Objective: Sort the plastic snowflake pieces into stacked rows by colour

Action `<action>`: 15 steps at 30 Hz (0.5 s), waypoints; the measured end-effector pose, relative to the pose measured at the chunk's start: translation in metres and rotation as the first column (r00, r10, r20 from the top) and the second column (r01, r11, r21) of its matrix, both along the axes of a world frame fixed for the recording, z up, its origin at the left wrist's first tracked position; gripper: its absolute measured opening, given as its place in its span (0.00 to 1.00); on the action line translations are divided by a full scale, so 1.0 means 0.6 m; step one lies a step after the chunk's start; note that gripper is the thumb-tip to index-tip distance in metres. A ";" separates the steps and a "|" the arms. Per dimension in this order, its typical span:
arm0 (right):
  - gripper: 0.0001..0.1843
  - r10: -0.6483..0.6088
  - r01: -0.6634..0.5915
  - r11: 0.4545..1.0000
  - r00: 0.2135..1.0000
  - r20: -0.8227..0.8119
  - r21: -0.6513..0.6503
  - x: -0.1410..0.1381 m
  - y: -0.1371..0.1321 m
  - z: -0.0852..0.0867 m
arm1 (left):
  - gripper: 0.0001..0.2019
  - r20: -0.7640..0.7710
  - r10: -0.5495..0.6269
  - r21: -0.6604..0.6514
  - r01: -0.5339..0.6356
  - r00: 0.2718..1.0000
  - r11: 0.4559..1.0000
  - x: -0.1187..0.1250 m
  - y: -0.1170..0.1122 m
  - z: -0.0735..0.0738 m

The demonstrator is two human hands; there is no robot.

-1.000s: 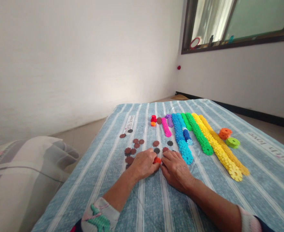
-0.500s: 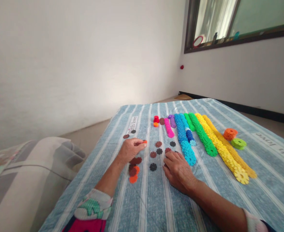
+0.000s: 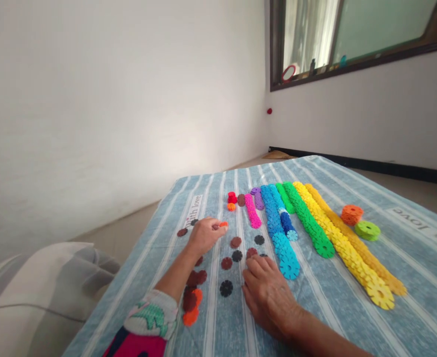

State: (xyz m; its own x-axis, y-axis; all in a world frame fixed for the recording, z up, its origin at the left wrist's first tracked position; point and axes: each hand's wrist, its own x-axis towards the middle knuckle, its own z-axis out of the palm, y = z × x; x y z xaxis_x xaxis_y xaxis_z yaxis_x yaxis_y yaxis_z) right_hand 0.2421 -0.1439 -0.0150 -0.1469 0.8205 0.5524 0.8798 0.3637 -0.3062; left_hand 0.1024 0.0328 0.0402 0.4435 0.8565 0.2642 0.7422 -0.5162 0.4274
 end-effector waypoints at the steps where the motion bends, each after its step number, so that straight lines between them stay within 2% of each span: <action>1: 0.04 -0.001 0.001 1.000 1.000 -0.009 -0.002 -0.001 0.001 -0.002 | 0.14 -0.033 0.011 0.036 -0.010 0.999 0.999 0.010 0.011 0.002; 6: 0.05 -0.011 0.010 0.999 1.000 -0.027 -0.035 -0.005 0.009 -0.009 | 0.14 -0.125 0.109 0.107 -0.096 0.986 0.990 0.059 0.065 0.009; 12: 0.09 -0.015 0.015 1.000 1.000 -0.005 -0.025 -0.008 0.018 -0.019 | 0.15 -0.159 0.245 0.046 -0.241 0.956 0.970 0.095 0.119 0.008; 15: 0.09 -0.008 0.008 1.000 1.000 0.010 -0.015 -0.008 0.022 -0.023 | 0.14 -0.188 0.263 0.039 -0.260 0.946 0.965 0.106 0.133 0.006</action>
